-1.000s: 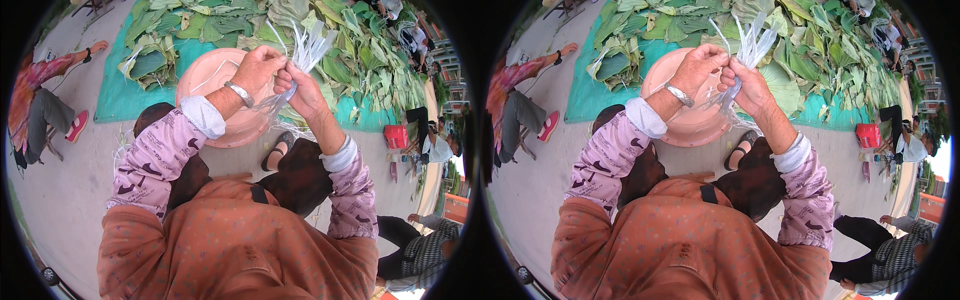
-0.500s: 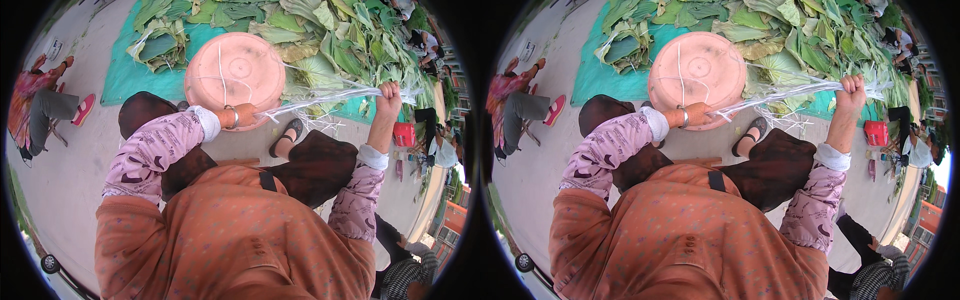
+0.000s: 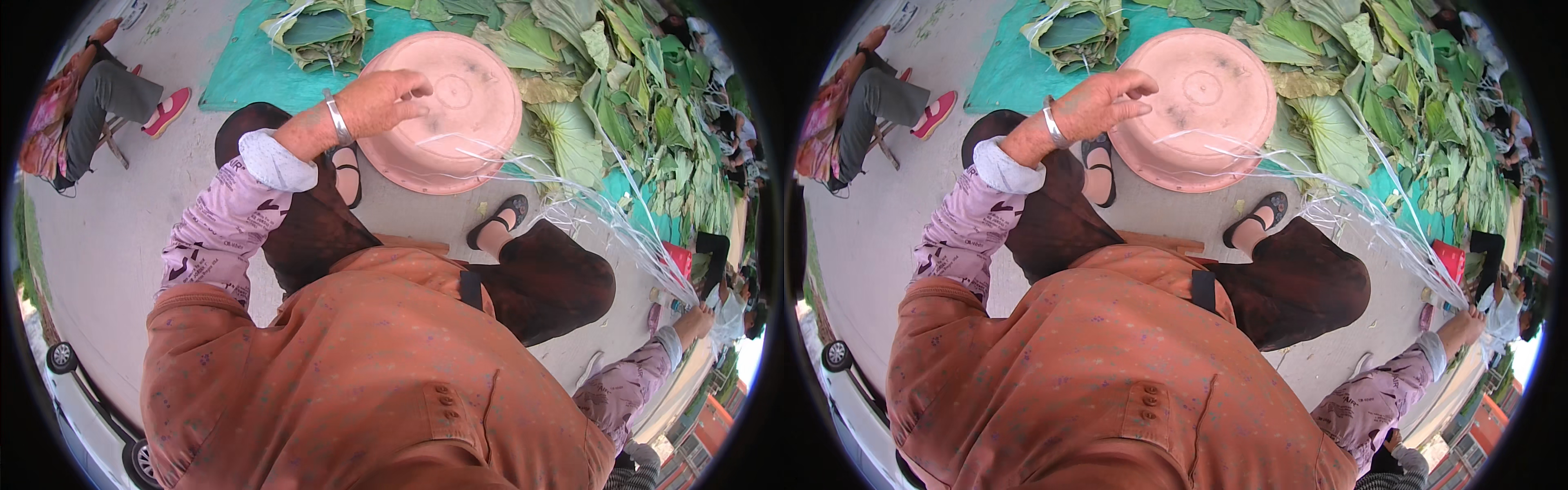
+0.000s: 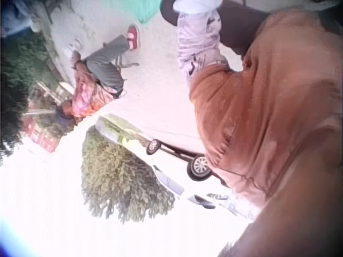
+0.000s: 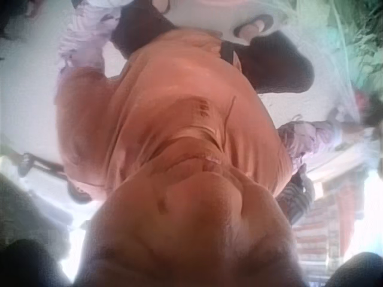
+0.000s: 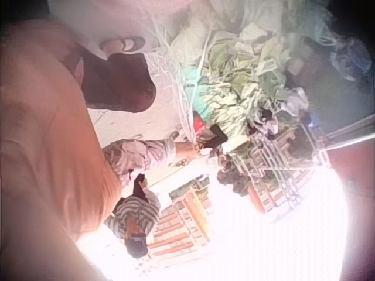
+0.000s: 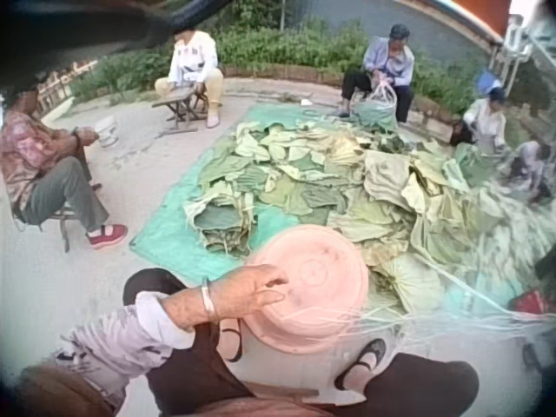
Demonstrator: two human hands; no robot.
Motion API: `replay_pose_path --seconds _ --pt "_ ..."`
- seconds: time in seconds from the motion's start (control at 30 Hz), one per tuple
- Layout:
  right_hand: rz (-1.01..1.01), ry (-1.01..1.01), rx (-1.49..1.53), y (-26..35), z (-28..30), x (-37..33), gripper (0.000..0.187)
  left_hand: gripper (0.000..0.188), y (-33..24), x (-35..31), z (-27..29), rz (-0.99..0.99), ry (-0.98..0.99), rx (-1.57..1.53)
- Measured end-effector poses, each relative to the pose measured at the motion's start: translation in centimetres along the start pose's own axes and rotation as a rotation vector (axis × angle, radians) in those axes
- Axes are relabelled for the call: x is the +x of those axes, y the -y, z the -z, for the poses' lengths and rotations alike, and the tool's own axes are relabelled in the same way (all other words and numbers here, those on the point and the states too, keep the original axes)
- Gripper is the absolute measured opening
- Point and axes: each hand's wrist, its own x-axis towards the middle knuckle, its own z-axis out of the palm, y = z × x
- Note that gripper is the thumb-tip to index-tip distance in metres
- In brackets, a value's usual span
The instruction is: The person sits on a low stool and assembles a craft item using large green leaves and white string. They place a leaf inside a pink plastic basin, secure it with string, and then repeatedly pull and tie white string strands around the basin to form a net-like structure.
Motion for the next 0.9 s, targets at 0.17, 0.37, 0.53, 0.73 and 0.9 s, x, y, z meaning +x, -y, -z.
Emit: replay_pose_path --seconds 0.17,0.37,0.53,0.73,0.9 --pt "-0.478 0.246 0.884 14.1 8.0 6.7 0.033 0.012 -0.2 -10.3 13.2 0.111 -0.778 -0.296" --pt "-0.861 0.697 2.917 31.1 27.6 14.0 0.012 0.016 14.2 -24.6 11.1 0.847 -1.104 -0.224" --pt "-0.475 1.018 2.84 35.5 38.4 16.9 0.014 0.013 25.5 -35.2 2.2 1.14 -1.067 0.005" --pt "-0.416 1.058 2.753 36.3 40.6 17.6 0.014 0.016 28.1 -35.9 -6.0 1.308 -0.87 0.244" --pt "-0.414 1.105 2.76 36.9 41.2 18.7 0.012 0.02 29.9 -33.8 -8.0 1.375 -0.81 0.391"
